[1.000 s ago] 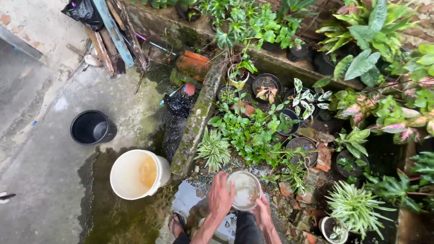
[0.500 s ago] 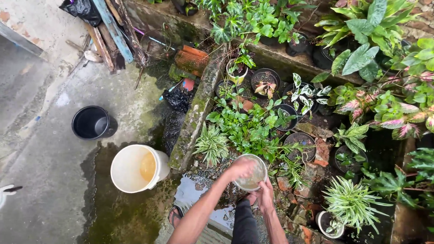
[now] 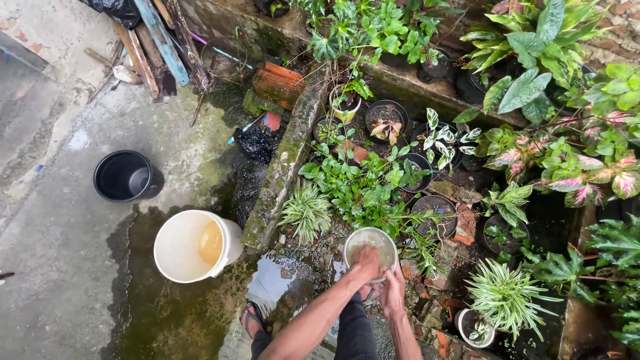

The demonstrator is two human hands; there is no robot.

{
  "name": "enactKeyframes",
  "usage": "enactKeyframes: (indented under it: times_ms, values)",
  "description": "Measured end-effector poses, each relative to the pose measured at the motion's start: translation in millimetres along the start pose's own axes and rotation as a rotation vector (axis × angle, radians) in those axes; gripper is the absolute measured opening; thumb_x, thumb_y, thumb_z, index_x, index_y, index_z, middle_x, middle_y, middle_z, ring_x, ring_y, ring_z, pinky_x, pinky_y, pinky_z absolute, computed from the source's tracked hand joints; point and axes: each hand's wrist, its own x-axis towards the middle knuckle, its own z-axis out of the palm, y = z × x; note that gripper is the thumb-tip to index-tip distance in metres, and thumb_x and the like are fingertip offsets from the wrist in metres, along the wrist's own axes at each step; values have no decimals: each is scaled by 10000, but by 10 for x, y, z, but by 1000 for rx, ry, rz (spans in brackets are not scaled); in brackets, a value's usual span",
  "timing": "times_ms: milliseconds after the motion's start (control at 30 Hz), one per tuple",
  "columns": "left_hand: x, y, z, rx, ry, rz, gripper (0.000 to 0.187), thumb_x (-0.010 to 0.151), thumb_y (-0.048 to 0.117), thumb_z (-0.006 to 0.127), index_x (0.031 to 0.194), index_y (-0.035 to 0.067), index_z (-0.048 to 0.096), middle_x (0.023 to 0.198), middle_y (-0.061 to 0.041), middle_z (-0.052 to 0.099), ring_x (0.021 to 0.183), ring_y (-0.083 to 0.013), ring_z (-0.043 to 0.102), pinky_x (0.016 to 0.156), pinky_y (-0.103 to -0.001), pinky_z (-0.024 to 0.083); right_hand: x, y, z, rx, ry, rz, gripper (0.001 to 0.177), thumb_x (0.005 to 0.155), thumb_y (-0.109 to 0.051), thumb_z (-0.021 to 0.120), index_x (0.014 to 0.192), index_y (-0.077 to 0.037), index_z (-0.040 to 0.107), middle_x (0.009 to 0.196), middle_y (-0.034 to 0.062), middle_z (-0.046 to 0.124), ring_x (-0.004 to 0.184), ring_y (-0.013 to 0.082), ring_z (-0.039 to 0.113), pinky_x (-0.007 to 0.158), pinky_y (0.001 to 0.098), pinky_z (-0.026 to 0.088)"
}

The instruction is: Watering several potted plants by scooping water from a bucket with a small bowl and pouring it over them.

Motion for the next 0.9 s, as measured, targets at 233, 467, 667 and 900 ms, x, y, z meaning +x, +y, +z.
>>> enactKeyframes:
  times_ms: [233, 467, 667, 900]
  values:
    - [-582, -70, -840, -718, -348, -12, 309, 1056, 341, 470, 892, 116, 604, 546, 62, 399, 400, -64, 357, 364, -182, 292, 111, 170, -145, -4, 2, -44, 603, 827, -8, 539, 1410, -159, 539, 1178, 119, 640, 893, 283, 629, 621, 494, 603]
    - [-599, -738, -958, -528, 477, -1, 214, 996, 84, 420, 959, -11, 608, 875, -112, 579, 668, -197, 538, 484, -274, 480, 75, 193, -20, 14, 16, 31, 812, 761, 33, 475, 1528, -219, 391, 1536, 116, 398, 1287, 409, 480, 762, 598, 579]
    - [-1152, -164, -914, -553, 248, 207, 202, 892, -51, 403, 843, -42, 599, 837, -159, 588, 661, -232, 593, 508, -252, 530, -46, 295, -96, 65, -20, 9, 768, 804, 9, 524, 1541, -152, 379, 1431, 219, 498, 1206, 401, 531, 821, 612, 563]
    - [-198, 92, 338, -148, -182, -64, 314, 1037, 259, 507, 845, 28, 599, 714, -55, 535, 517, -142, 495, 472, -251, 481, -290, 243, -249, 83, 87, 65, 638, 840, -58, 537, 1469, -111, 450, 1372, 216, 539, 1146, 418, 562, 843, 663, 523]
